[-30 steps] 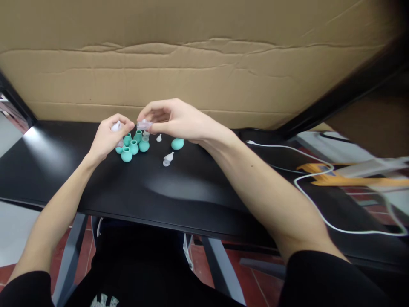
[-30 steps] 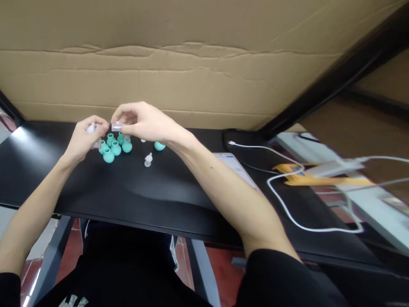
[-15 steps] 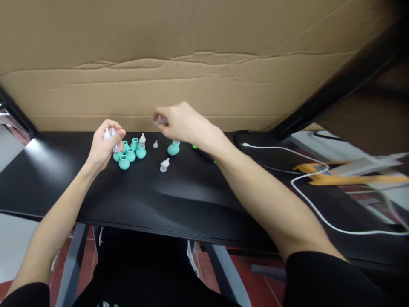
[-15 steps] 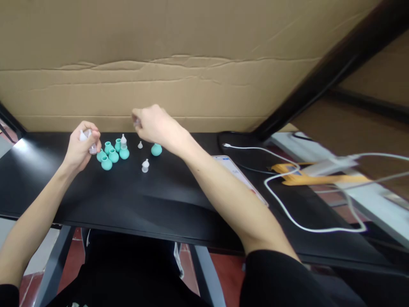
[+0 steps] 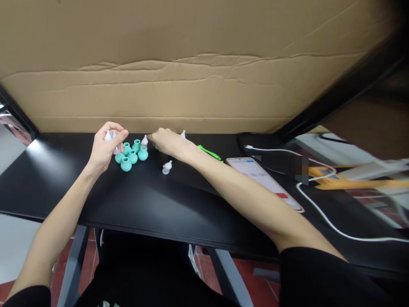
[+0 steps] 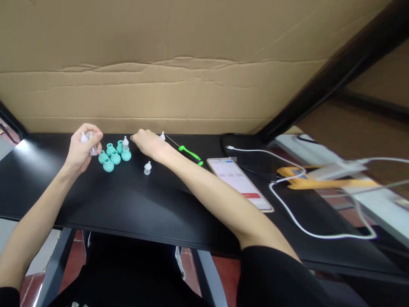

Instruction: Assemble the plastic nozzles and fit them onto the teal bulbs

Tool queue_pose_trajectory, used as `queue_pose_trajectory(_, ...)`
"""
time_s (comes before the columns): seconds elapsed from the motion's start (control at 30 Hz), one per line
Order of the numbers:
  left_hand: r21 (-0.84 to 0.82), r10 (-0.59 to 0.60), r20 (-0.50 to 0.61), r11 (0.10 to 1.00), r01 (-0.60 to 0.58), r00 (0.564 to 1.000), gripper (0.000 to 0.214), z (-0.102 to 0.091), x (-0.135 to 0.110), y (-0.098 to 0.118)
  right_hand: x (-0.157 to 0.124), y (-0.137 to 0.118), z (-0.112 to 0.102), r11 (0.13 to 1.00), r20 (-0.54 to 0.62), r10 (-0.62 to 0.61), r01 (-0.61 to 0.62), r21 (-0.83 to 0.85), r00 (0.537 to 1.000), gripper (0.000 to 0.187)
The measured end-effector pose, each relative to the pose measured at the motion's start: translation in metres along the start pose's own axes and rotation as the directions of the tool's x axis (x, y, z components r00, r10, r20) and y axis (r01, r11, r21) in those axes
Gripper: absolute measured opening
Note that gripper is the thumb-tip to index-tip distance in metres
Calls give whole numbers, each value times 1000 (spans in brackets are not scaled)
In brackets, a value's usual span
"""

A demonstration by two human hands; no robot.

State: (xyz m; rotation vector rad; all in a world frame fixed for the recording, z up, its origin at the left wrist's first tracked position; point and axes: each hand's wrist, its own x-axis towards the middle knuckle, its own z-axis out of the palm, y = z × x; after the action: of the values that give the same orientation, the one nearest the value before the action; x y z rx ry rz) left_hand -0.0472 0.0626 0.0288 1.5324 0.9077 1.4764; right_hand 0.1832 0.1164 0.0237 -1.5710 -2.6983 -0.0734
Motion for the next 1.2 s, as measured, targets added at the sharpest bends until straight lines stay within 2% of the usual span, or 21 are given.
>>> queue_pose_trajectory(0.13,12,4,-8,1000,-3,1000,49,2,-1,0,6,9,-3,997,-12,-10,11,72,1000,32)
queue_pose_trajectory(0.23,80,21,12,997,-22,1000,42,3,-4,2,-1,24,-25,971,-100,-14,37,236,995,21)
queue_pose_trajectory(0.27,111,35,30,993,-38,999,40,3,-6,2,-7,28,-36,939,-175,-15,74,336,985,20)
queue_pose_trajectory(0.3,144,53,50,988,-60,997,37,4,-8,3,-15,31,-47,884,-233,-18,124,450,972,18)
queue_pose_trajectory(0.37,208,119,69,969,-131,991,32,8,-14,4,-34,30,-69,713,-281,-47,229,663,959,14)
queue_pose_trajectory(0.47,286,291,38,914,-289,956,40,16,-25,4,-58,12,-88,481,-316,-96,322,815,944,29)
queue_pose_trajectory(0.53,320,405,21,863,-390,914,45,21,-33,5,-65,-6,-89,397,-323,-119,343,851,939,36)
queue_pose_trajectory(0.67,387,527,-23,788,-479,849,45,27,-41,9,-63,-32,-79,324,-341,-137,368,872,930,42)
queue_pose_trajectory(0.8,383,553,-102,789,-481,827,51,27,-40,14,-59,-36,-74,331,-405,-112,419,846,907,39)
queue_pose_trajectory(0.93,308,490,-133,847,-434,862,43,26,-39,13,-64,-29,-79,395,-481,-71,468,791,874,33)
queue_pose_trajectory(1.0,285,460,-117,865,-414,880,37,26,-39,11,-67,-26,-83,414,-500,-63,478,775,864,31)
queue_pose_trajectory(1.1,326,452,-70,853,-408,889,30,24,-38,8,-71,-25,-86,472,-477,-85,457,754,875,32)
queue_pose_trajectory(1.2,392,495,-23,804,-447,869,26,21,-37,7,-73,-26,-87,561,-461,-78,421,713,884,30)
